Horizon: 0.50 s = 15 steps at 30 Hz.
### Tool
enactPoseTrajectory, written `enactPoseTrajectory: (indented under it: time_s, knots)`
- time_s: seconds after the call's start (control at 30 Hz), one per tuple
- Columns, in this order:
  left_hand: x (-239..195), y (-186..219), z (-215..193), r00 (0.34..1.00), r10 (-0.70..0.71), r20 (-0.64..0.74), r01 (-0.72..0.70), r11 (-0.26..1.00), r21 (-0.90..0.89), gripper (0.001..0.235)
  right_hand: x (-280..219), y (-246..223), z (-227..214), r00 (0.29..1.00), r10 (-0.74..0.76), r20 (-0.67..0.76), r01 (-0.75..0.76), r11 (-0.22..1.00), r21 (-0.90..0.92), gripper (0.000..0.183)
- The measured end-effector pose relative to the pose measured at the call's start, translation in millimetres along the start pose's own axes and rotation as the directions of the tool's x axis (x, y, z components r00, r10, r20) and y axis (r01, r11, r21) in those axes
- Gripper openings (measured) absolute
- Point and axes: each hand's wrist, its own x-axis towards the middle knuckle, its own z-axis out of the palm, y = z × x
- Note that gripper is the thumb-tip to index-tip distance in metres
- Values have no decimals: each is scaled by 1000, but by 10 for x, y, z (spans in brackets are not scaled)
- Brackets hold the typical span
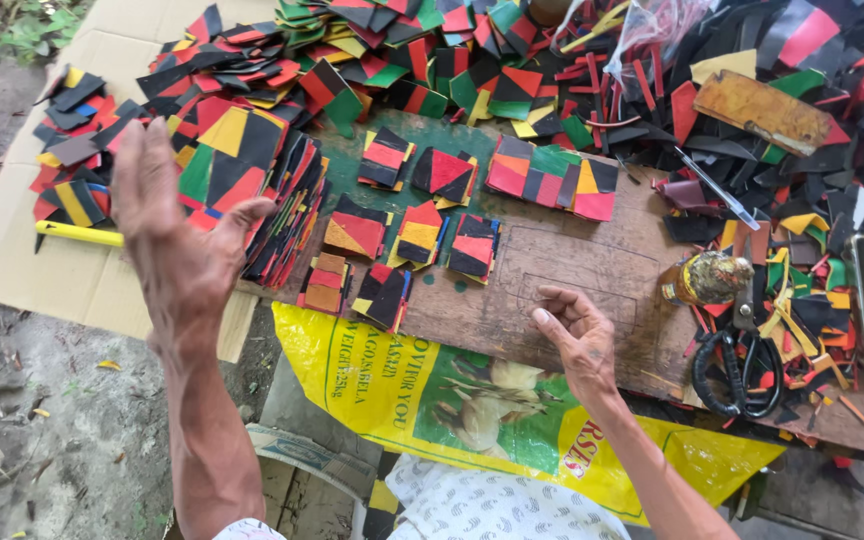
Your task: The person assembles small, multi-colored leather patches by hand, aligning and pressing the edges together. They handle each patch individually, occasionally turning them over and stacking completed units on the table.
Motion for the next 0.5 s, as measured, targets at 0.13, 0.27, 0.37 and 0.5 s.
enactPoseTrajectory:
  time_s: [0.13, 0.27, 0.37, 0.5]
  knots:
    - [-288, 473, 269, 975, -217, -53, 143, 789, -597, 10, 24, 142, -125, 999, -36, -35, 35, 999, -37, 21]
    - [-587, 919, 762, 879, -315, 358, 476, 610, -633, 14, -26, 168, -209, 999, -8, -49, 4, 997, -71, 13]
    - [-637, 932, 997, 987, -23, 161, 120, 772, -625, 27, -48, 110, -220, 998, -26, -55, 20, 995, -97, 9]
    - [-713, 947, 1169, 961, 65, 269, 119, 780, -614, 43, -58, 62, -212, 994, -78, -77, 68, 989, -133, 18]
